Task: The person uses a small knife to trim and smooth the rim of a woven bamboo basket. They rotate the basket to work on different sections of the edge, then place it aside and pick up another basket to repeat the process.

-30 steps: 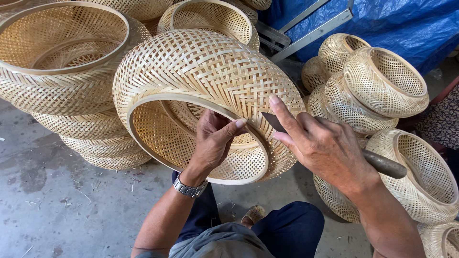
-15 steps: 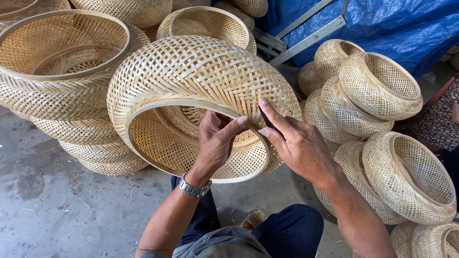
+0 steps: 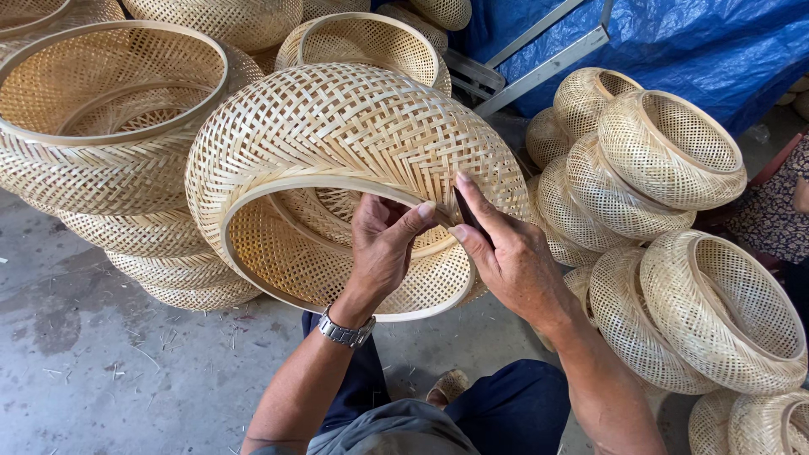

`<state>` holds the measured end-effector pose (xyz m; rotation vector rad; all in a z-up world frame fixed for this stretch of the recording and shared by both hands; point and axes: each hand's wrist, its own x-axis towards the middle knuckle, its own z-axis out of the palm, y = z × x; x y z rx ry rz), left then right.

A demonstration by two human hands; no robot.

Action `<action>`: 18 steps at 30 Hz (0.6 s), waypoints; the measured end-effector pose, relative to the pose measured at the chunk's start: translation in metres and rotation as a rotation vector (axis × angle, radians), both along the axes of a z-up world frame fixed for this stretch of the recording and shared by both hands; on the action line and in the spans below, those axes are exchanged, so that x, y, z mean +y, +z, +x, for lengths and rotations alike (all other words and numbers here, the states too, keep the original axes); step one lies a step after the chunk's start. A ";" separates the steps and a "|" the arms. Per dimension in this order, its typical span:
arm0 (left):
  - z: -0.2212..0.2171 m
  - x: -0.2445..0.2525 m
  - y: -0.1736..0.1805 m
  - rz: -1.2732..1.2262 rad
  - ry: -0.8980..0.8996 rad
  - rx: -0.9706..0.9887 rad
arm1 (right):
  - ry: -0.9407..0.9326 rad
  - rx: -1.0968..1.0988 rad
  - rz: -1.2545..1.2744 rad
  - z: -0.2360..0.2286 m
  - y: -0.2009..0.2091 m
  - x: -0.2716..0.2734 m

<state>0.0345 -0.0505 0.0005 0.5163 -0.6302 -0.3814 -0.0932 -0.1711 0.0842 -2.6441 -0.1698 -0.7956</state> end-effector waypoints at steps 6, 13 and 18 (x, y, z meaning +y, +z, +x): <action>0.000 -0.002 -0.001 -0.002 0.001 0.011 | -0.027 0.029 0.020 0.000 -0.002 -0.001; -0.002 -0.005 -0.001 -0.017 0.012 0.056 | -0.157 -0.055 -0.180 0.005 -0.019 0.003; -0.001 -0.003 0.000 -0.008 0.019 0.027 | -0.127 -0.075 -0.091 0.009 -0.031 0.001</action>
